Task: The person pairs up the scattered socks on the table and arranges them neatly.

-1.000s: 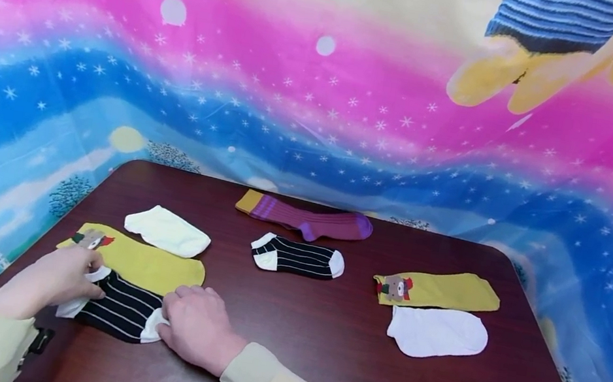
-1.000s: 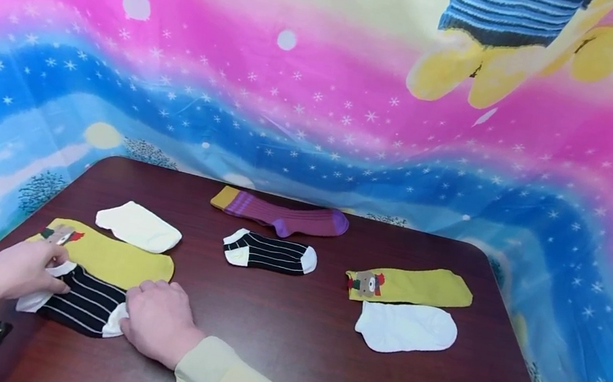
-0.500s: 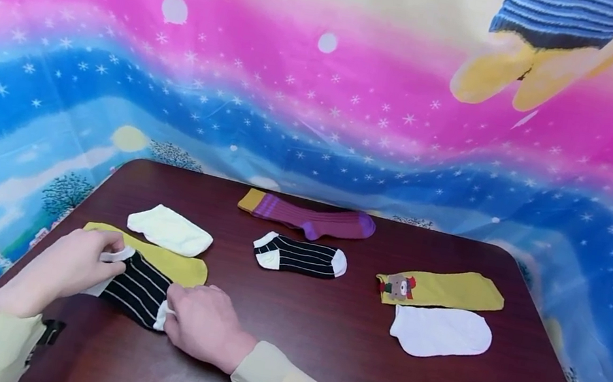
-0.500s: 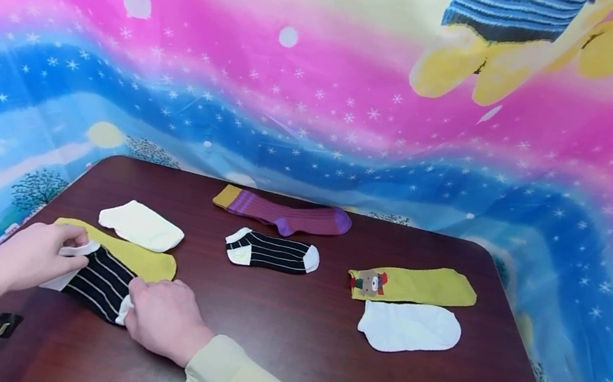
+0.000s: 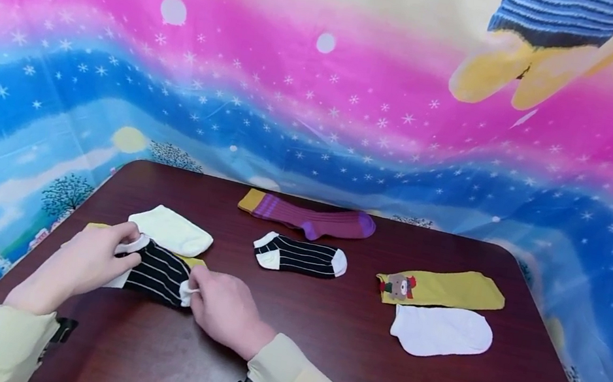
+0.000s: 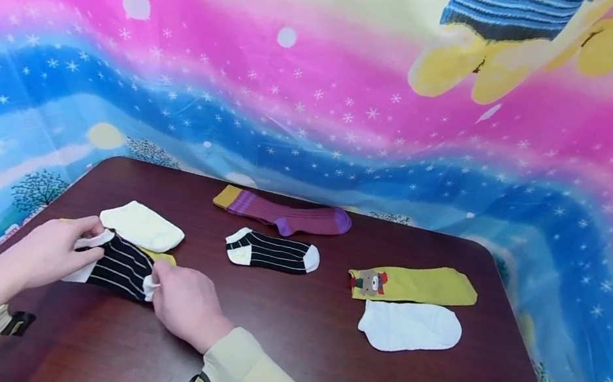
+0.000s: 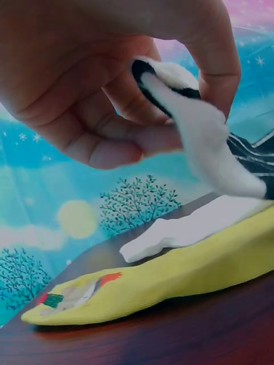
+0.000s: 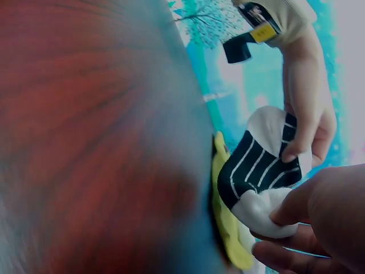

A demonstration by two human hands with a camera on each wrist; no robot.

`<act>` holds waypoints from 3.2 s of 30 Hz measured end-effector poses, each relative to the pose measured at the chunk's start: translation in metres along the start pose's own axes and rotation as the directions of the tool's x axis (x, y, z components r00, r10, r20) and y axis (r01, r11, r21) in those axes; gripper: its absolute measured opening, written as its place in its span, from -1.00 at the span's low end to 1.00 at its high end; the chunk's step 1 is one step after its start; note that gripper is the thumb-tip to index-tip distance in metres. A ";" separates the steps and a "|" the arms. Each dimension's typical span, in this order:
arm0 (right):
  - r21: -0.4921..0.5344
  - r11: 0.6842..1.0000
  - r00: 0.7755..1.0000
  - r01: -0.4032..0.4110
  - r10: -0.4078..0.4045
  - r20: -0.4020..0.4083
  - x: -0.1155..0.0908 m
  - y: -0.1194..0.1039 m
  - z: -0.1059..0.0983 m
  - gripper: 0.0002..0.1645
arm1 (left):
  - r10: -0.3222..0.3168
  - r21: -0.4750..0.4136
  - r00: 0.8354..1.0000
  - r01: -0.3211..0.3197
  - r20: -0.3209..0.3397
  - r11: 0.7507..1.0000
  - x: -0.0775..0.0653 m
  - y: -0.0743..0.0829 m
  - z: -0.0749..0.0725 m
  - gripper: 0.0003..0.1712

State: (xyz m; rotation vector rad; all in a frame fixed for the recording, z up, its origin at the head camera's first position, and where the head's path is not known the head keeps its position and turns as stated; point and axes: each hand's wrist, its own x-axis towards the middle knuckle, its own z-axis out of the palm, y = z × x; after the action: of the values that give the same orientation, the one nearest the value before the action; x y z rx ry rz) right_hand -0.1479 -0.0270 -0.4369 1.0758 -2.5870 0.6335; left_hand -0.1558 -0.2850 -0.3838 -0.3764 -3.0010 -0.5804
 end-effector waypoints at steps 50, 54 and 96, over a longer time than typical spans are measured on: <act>0.270 0.876 0.888 -0.400 0.443 -0.121 -0.017 0.108 -0.058 -0.89 | 0.098 -0.110 0.993 -0.105 -0.065 0.988 0.039 0.047 0.037 -0.77; 0.363 0.832 0.869 -0.419 0.484 -0.104 -0.021 0.114 -0.064 -0.92 | 0.109 -0.126 0.990 -0.119 -0.086 0.985 0.042 0.049 0.039 -0.77; 0.540 0.636 0.703 -0.552 0.702 -0.109 -0.051 0.171 -0.123 -0.73 | 0.185 -0.306 0.968 -0.231 -0.172 0.924 0.106 0.098 0.058 -0.74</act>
State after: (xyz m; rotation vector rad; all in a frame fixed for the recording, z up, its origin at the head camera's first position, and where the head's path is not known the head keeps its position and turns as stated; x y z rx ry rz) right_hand -0.2267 0.1713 -0.4001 0.0436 -2.5293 1.5295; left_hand -0.2346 -0.1511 -0.3908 -0.6351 -2.6824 -1.0336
